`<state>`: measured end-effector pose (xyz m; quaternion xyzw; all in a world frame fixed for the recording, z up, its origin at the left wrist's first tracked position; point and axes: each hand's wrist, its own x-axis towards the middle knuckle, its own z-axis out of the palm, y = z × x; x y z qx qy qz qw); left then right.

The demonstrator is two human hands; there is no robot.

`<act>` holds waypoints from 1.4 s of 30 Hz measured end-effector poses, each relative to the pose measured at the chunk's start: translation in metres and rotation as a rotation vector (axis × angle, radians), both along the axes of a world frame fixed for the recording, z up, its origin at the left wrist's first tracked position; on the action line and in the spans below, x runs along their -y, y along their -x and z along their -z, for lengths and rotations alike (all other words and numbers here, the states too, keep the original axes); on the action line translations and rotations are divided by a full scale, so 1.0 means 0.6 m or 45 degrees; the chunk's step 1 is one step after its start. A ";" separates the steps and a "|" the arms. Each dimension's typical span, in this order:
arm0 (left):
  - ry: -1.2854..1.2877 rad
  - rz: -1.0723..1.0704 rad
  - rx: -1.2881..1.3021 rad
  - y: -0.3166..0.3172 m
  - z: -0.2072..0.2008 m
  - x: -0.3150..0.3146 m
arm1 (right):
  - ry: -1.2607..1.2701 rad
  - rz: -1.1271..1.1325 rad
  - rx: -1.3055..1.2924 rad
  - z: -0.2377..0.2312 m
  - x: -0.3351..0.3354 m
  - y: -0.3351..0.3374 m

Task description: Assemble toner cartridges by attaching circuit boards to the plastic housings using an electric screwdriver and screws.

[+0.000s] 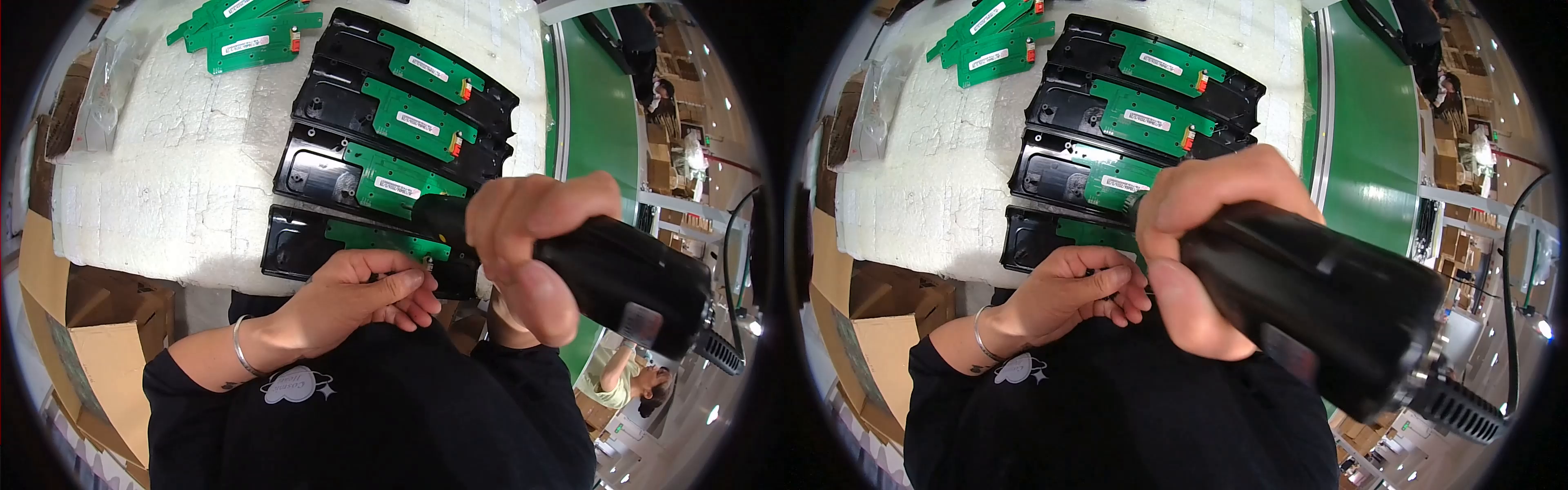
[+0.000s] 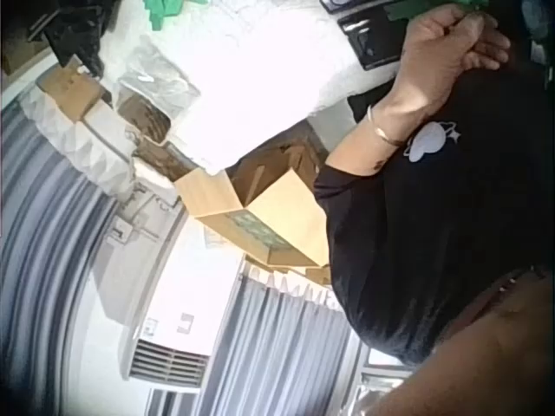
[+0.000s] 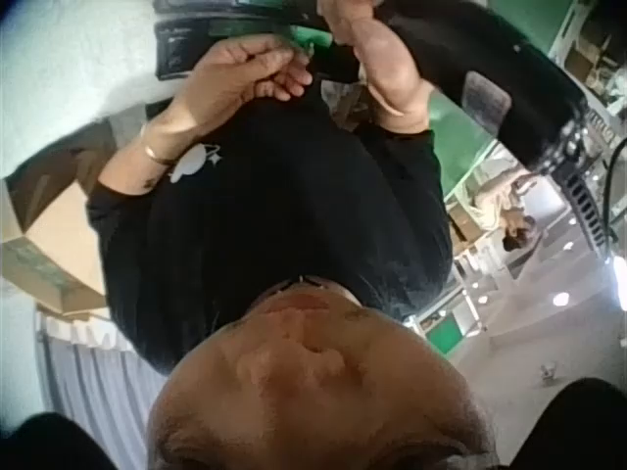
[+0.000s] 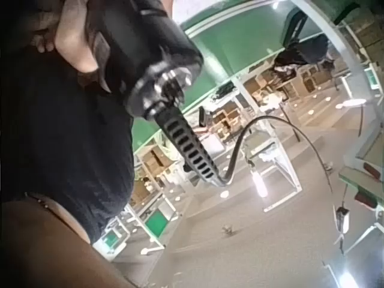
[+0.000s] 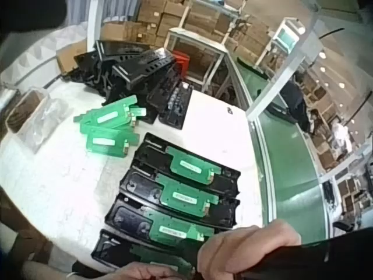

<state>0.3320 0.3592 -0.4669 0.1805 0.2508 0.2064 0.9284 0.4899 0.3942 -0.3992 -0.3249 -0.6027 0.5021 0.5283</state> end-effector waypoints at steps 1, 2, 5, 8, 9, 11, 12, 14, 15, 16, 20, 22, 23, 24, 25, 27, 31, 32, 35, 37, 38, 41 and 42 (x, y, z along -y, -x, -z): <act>0.061 0.026 0.017 0.000 -0.001 0.001 | -0.050 -0.046 -0.064 -0.003 -0.002 -0.002; 0.060 0.024 0.015 -0.001 -0.002 0.003 | -0.101 -0.093 -0.129 -0.007 -0.004 -0.004; 0.268 -0.024 0.082 -0.002 0.000 0.008 | -0.167 -0.085 -0.172 -0.002 -0.022 0.002; 0.287 0.021 0.148 0.004 0.007 0.008 | -0.093 0.085 -0.234 0.004 -0.041 0.026; 0.304 0.015 0.243 0.009 0.012 0.007 | -0.092 0.099 -0.232 0.006 -0.048 0.033; 0.316 -0.001 0.339 0.013 0.010 0.007 | -0.092 0.101 -0.230 0.010 -0.060 0.044; 0.327 -0.045 0.302 0.013 0.003 0.007 | -0.066 0.113 -0.205 0.012 -0.062 0.047; 0.337 -0.095 0.266 0.017 -0.001 0.007 | -0.041 0.118 -0.181 0.016 -0.066 0.050; 0.330 -0.111 0.260 0.019 0.000 0.006 | -0.048 0.097 -0.154 0.020 -0.068 0.048; 0.323 -0.125 0.253 0.021 0.000 0.006 | -0.056 0.079 -0.126 0.022 -0.068 0.046; 0.305 -0.130 0.211 0.027 0.000 0.000 | -0.050 0.062 -0.137 0.025 -0.066 0.049; 0.400 -0.108 0.192 0.028 -0.009 -0.002 | -0.034 0.069 -0.135 0.021 -0.062 0.053; 0.401 -0.112 0.190 0.027 -0.006 0.000 | -0.032 0.066 -0.137 0.019 -0.060 0.054; 0.411 -0.129 0.246 0.026 -0.001 0.003 | 0.004 0.038 -0.146 0.018 -0.059 0.055; 0.418 -0.145 0.304 0.024 0.001 0.004 | 0.038 0.010 -0.154 0.018 -0.058 0.055; 0.458 -0.171 0.295 0.023 -0.004 0.004 | 0.038 -0.005 -0.183 0.022 -0.061 0.064; 0.483 -0.163 0.249 0.021 0.003 0.007 | 0.037 0.026 -0.179 0.034 -0.068 0.075; 0.482 -0.165 0.249 0.025 0.012 0.007 | 0.036 0.024 -0.179 0.033 -0.069 0.075; 0.370 -0.028 0.610 0.037 0.025 0.005 | 0.031 0.008 -0.190 0.024 -0.070 0.066; 0.384 -0.127 0.407 0.039 0.012 0.003 | -0.035 -0.026 -0.295 0.012 -0.067 0.059; 0.380 -0.127 0.409 0.040 0.011 0.001 | -0.065 -0.051 -0.343 0.003 -0.064 0.057; 0.282 -0.244 0.327 0.038 0.005 -0.006 | -0.113 -0.255 -0.479 -0.016 -0.057 0.030; 0.325 -0.350 0.223 0.035 -0.005 -0.011 | -0.129 -0.331 -0.475 -0.028 -0.054 0.023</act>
